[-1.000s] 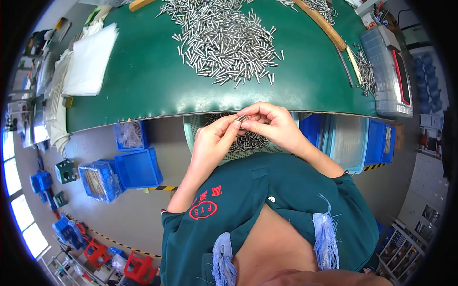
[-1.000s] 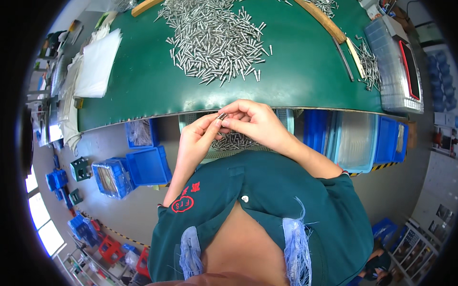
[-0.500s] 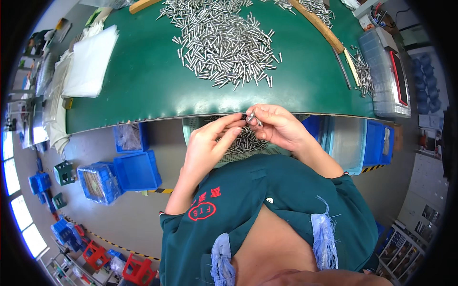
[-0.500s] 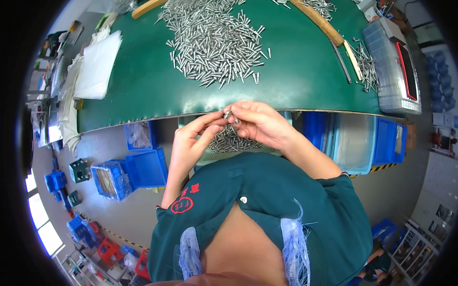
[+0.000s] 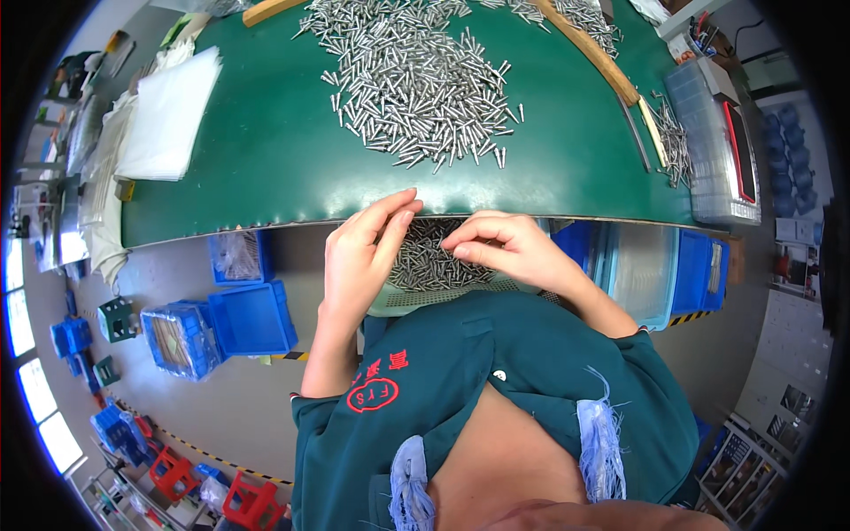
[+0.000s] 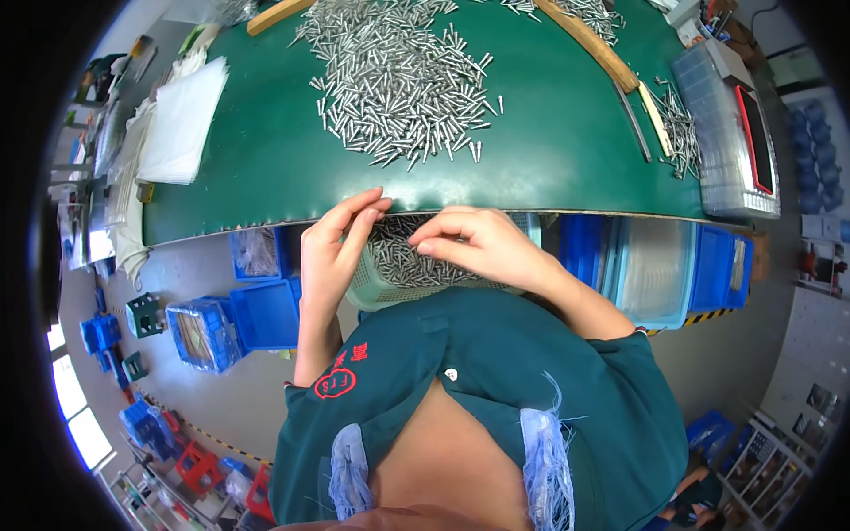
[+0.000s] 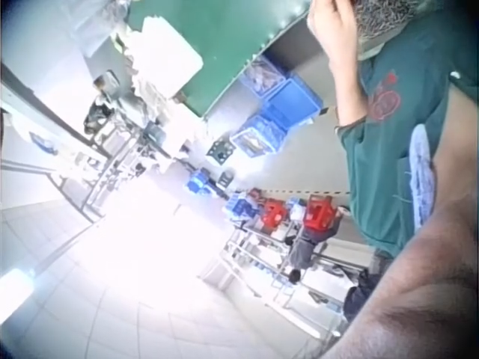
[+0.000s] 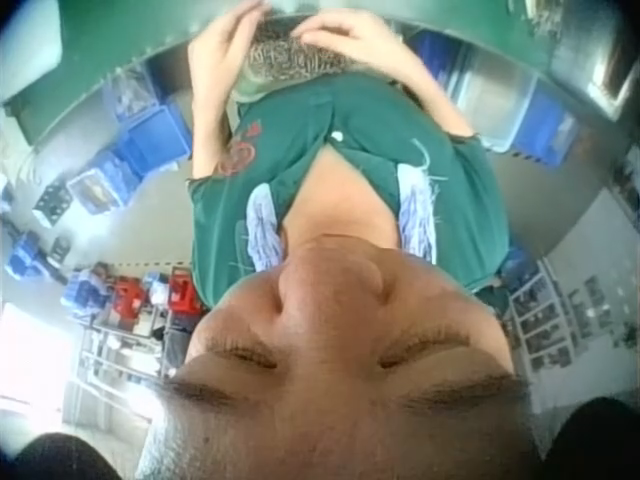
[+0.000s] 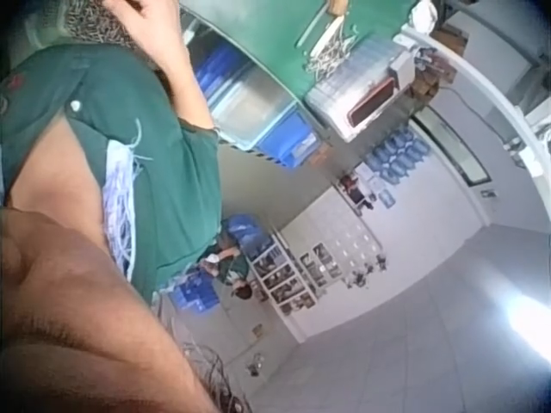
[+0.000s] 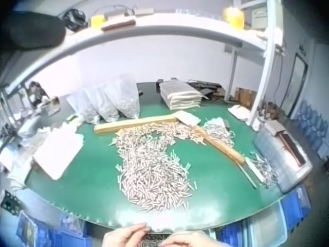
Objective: Inspecting and sorting small metal industrial pins at a workbench.
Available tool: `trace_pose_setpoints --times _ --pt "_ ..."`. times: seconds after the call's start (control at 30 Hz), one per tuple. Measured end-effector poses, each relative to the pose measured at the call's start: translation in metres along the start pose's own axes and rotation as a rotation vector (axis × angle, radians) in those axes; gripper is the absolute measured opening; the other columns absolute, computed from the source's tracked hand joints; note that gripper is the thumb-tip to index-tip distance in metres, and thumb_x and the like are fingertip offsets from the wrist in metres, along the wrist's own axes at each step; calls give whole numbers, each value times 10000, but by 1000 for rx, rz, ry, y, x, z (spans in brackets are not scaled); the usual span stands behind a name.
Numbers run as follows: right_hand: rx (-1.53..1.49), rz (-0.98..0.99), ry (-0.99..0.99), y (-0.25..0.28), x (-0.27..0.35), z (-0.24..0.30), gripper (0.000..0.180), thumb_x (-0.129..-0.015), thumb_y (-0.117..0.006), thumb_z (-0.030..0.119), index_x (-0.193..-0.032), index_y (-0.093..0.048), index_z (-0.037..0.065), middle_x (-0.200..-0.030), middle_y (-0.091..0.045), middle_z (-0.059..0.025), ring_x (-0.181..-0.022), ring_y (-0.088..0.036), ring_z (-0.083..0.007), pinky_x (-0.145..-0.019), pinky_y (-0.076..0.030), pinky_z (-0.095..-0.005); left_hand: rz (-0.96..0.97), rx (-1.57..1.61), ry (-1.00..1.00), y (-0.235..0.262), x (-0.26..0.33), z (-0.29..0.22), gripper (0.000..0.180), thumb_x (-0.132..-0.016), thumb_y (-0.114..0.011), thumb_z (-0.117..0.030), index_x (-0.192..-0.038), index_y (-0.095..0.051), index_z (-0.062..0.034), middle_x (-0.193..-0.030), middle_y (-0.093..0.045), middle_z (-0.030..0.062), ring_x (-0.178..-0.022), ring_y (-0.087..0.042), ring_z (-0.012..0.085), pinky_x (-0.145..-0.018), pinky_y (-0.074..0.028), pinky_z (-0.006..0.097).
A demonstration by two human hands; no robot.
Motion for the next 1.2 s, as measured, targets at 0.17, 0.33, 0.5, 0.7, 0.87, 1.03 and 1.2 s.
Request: trace_pose_setpoints --times 0.17,0.33,0.5,0.7,0.87,1.03,1.2 --pt "393 -313 199 40 -10 22 166 -862 -633 173 -993 -675 80 -871 -634 -67 -735 -623 -188 -628 -487 -298 -184 -515 -249 5 -18 -22 181 -863 -622 -102 -1035 -652 -51 -858 -664 68 -761 -636 201 -713 -497 289" --pt "769 -463 177 41 -25 27 239 -821 -665 192 -1059 -655 166 -837 -589 -28 -702 -621 -208 -589 -505 -332 -201 -692 -240 -14 -40 -18 258 -782 -700 -198 -986 -613 -67 -961 -559 95 -887 -568 265 -739 -479 370" --pt "739 -473 217 43 -26 24 158 -797 -677 181 -952 -654 158 -842 -571 -10 -692 -613 -195 -579 -505 -335 -92 -633 -348 -30 -36 -21 269 -755 -717 -194 -955 -599 -58 -941 -547 91 -864 -555 266 -734 -461 378" --pt "692 -442 206 44 -23 20 119 -786 -677 148 -900 -645 135 -852 -579 -9 -732 -617 -194 -599 -500 -332 -50 -599 -388 -25 -27 -20 207 -768 -689 -130 -942 -601 -60 -955 -560 76 -881 -540 260 -766 -437 371" --pt "714 -425 366 41 -15 27 129 -769 -664 42 -887 -670 94 -875 -608 -18 -706 -616 -156 -601 -493 -289 -62 -584 -425 -23 -22 -22 206 -770 -663 -83 -969 -612 -62 -973 -574 70 -890 -537 262 -791 -427 373" --pt "708 -408 315 37 -17 28 163 -763 -663 36 -920 -663 82 -862 -613 -30 -705 -616 -168 -602 -498 -285 -92 -552 -405 -30 -26 -19 189 -765 -649 -75 -952 -622 -66 -957 -556 57 -860 -517 248 -768 -417 370" --pt "700 -400 324 34 -16 29 185 -759 -672 45 -942 -654 73 -848 -613 -35 -691 -607 -175 -585 -494 -288 -56 -520 -438 -32 -23 -19 148 -779 -646 -56 -925 -633 -74 -955 -576 56 -864 -529 254 -774 -422 362"
Point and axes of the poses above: each hand's wrist, its own x-axis away from the middle knuckle, its own y-axis out of the back of the hand, z = x × y, the point moved 9 cm from there along -x, towards the middle knuckle
